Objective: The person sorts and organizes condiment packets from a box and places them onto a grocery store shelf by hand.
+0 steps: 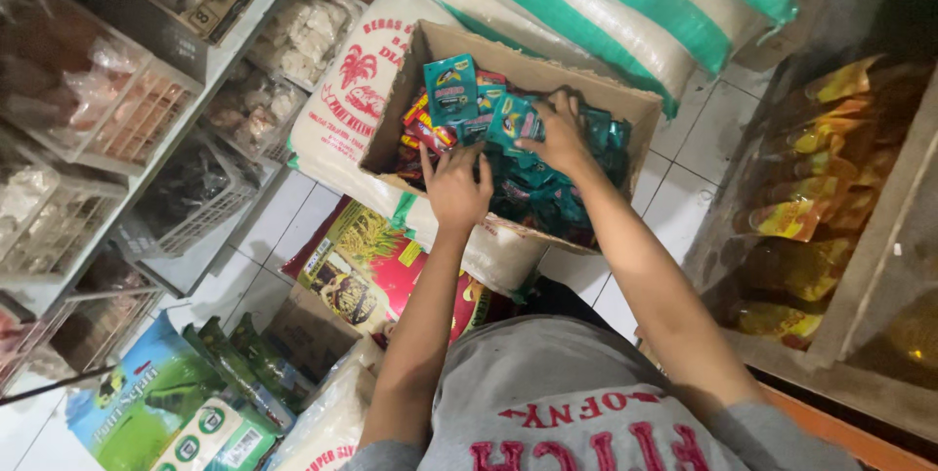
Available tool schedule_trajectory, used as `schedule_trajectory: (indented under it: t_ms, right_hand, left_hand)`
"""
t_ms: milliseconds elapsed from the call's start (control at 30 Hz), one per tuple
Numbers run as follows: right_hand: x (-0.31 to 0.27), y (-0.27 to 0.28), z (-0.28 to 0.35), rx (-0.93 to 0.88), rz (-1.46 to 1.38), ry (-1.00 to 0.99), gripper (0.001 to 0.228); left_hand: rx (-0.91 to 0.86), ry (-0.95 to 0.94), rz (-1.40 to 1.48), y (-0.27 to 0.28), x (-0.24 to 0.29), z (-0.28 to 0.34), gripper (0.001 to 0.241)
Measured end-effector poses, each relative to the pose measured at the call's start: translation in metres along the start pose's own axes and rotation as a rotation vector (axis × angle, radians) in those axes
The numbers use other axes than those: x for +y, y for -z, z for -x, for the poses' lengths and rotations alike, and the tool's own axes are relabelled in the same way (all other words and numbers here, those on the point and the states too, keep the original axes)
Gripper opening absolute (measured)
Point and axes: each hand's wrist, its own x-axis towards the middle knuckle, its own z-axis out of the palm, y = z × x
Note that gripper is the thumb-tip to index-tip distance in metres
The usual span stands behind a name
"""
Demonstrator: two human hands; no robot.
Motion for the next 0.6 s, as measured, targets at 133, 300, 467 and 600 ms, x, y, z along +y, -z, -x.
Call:
schedule_trajectory:
  t_ms: [133, 300, 467, 600]
  right_hand:
    - [0.024, -0.003, 0.008, -0.015, -0.141, 0.006, 0.064]
    - [0.027, 0.005, 0.016, -0.003, -0.059, 0.073, 0.082]
    - [-0.013, 0.041, 0.045, -0.174, -0.466, -0.128, 0.039]
    - [-0.042, 0.052, 0.067, -0.131, -0.751, 0.014, 0.031]
  left_hand:
    - [0.004, 0.01, -0.003, -0.001, -0.001, -0.003, 0.027]
    - [-0.024, 0.03, -0.008, -0.004, -0.002, 0.001, 0.025]
    - [-0.024, 0.056, 0.118, 0.005, 0.003, -0.002, 0.042]
    - [-0.203, 0.219, 0.365, 0.018, -0.001, -0.009, 0.049]
